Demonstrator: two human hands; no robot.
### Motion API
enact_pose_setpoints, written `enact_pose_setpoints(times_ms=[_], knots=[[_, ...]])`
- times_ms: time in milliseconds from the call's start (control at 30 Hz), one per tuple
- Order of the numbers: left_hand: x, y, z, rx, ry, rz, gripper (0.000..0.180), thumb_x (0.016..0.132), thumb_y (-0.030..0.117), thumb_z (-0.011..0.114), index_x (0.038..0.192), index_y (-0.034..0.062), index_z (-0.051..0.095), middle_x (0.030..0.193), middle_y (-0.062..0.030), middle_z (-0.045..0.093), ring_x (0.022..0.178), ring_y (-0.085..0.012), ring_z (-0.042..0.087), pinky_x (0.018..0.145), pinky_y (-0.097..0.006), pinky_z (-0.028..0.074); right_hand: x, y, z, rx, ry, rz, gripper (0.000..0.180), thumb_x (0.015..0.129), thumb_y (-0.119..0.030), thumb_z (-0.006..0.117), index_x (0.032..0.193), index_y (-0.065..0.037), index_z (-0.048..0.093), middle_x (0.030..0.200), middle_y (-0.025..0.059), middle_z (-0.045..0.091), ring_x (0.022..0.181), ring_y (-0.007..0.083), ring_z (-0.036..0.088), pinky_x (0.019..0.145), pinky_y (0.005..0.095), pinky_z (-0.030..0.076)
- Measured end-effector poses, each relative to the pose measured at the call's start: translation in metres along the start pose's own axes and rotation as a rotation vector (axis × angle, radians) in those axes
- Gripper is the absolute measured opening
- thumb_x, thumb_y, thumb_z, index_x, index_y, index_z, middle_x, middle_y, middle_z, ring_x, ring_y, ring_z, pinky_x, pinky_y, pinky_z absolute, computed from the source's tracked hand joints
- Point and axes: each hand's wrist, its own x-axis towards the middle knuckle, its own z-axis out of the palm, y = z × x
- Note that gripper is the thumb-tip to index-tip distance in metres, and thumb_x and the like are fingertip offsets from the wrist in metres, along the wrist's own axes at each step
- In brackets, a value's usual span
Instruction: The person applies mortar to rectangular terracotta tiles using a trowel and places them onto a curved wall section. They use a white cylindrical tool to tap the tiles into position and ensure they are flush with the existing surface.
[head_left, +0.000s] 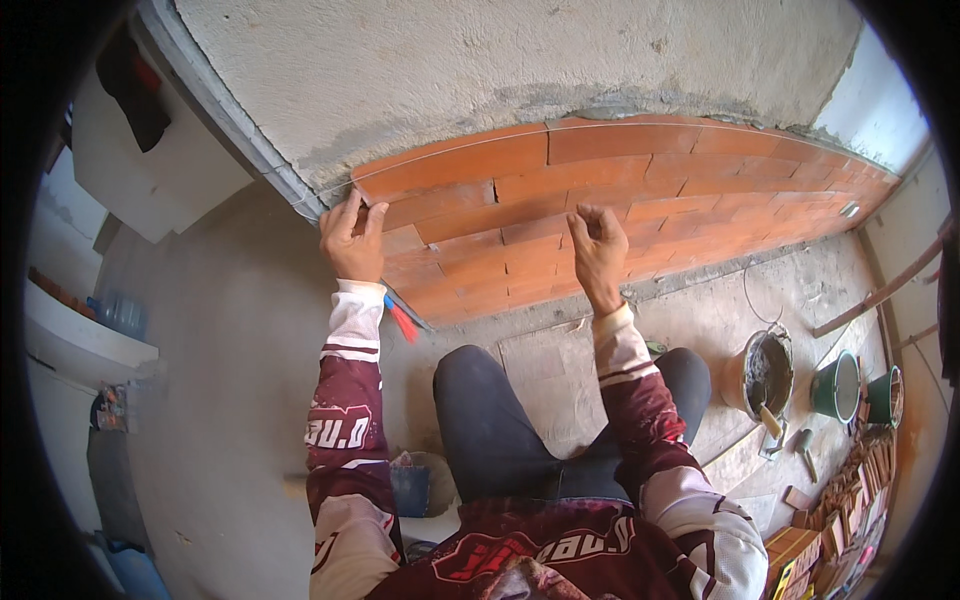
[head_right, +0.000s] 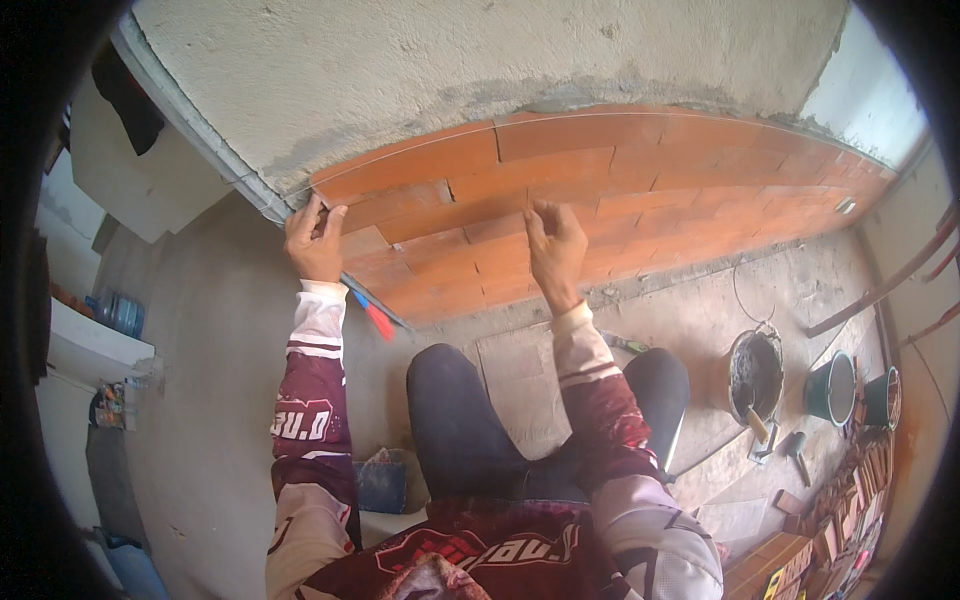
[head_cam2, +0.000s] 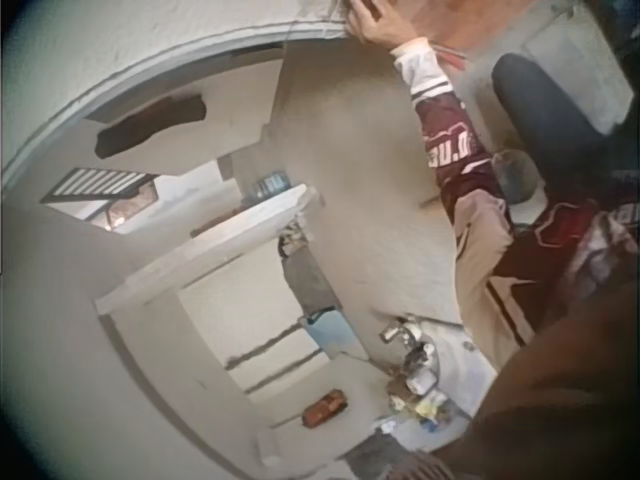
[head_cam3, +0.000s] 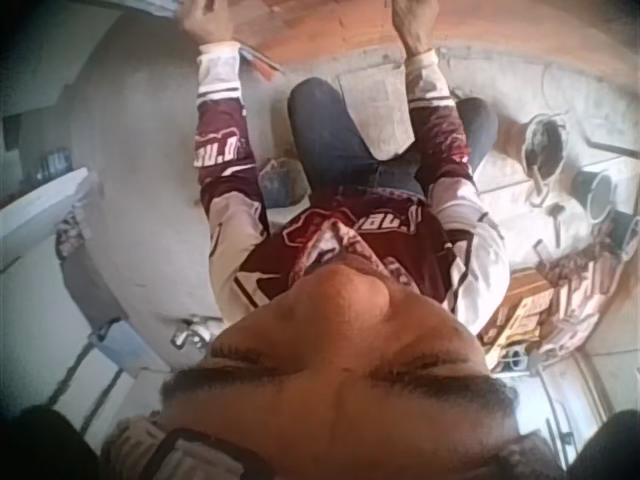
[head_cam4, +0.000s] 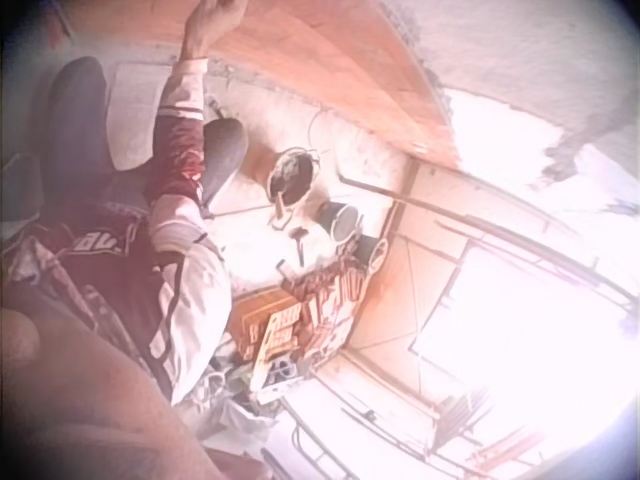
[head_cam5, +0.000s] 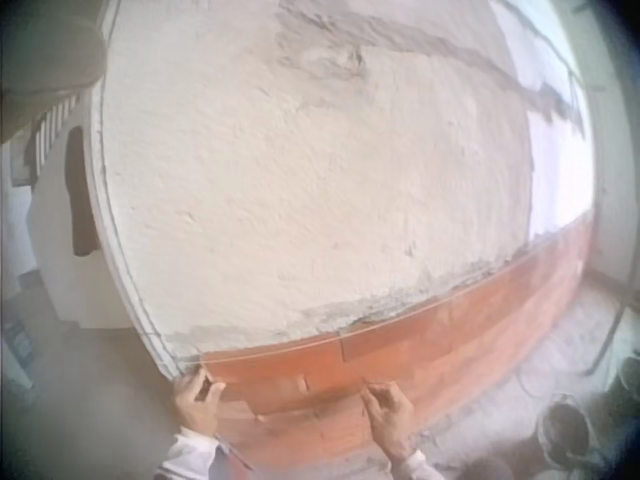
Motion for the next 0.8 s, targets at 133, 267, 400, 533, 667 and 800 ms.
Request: enact_pose_setpoints(times_ms=[133, 267, 400, 533, 667, 800], knots=[[0.002, -0.002, -0.007, 0.047, -0.030, -0.020, 0.036, 0.077, 0.006, 0.077, 0.112, 0.0002, 0.068, 0.089, -0.0062, 0.067, 0.082, -0.0177, 0.058, 0.065, -0.030, 0.050, -0.027, 0.011, -0.046, -0.306, -0.242, 0.057, 0.024, 0.085, -0.019, 0.069, 0.099, 0.001, 0.065, 0.089, 0.0159, 0.069, 0.083, 0.0246, 0.068, 0.074, 0.0341, 0.052], [0.007, 0.005, -0.012, 0.068, -0.071, -0.051, 0.037, 0.077, 0.007, 0.077, 0.113, 0.0015, 0.068, 0.089, -0.0069, 0.067, 0.081, -0.0174, 0.059, 0.068, -0.029, 0.050, -0.058, 0.057, -0.094, -0.495, -0.453, 0.093, 0.026, 0.082, -0.022, 0.068, 0.095, 0.000, 0.067, 0.090, 0.0200, 0.067, 0.085, 0.0342, 0.067, 0.074, 0.0395, 0.052], [0.009, -0.002, -0.013, 0.011, -0.102, -0.062, 0.039, 0.077, 0.005, 0.076, 0.115, 0.0028, 0.068, 0.093, -0.0083, 0.067, 0.081, -0.0162, 0.062, 0.069, -0.027, 0.050, -0.096, 0.117, -0.131, -0.688, -0.639, 0.199, 0.028, 0.080, -0.022, 0.067, 0.098, 0.000, 0.068, 0.092, 0.0205, 0.068, 0.086, 0.0353, 0.067, 0.076, 0.0425, 0.052], [0.007, -0.007, -0.015, 0.037, -0.110, -0.029, 0.041, 0.075, 0.004, 0.075, 0.115, 0.0035, 0.068, 0.096, -0.0089, 0.068, 0.083, -0.0178, 0.063, 0.070, -0.029, 0.050, -0.108, 0.125, -0.114, -0.560, -0.677, 0.225, 0.031, 0.078, -0.023, 0.068, 0.100, 0.000, 0.067, 0.092, 0.0203, 0.068, 0.086, 0.0358, 0.067, 0.076, 0.0423, 0.052], [0.007, 0.000, -0.013, 0.033, -0.091, -0.061, 0.043, 0.072, 0.004, 0.075, 0.114, 0.0039, 0.068, 0.090, -0.0088, 0.068, 0.085, -0.0235, 0.060, 0.076, -0.034, 0.050, -0.116, 0.128, -0.108, -0.605, -0.742, 0.167, 0.031, 0.077, -0.021, 0.070, 0.102, -0.002, 0.066, 0.093, 0.0196, 0.068, 0.084, 0.0360, 0.066, 0.075, 0.0420, 0.052], [0.007, -0.003, -0.012, 0.038, -0.092, -0.061, 0.041, 0.073, 0.005, 0.076, 0.113, 0.0016, 0.068, 0.088, -0.0089, 0.068, 0.084, -0.0236, 0.060, 0.075, -0.034, 0.050, -0.119, 0.128, -0.111, -0.619, -0.825, 0.183, 0.030, 0.076, -0.018, 0.071, 0.102, -0.003, 0.066, 0.093, 0.0182, 0.068, 0.086, 0.0348, 0.066, 0.074, 0.0420, 0.052]])
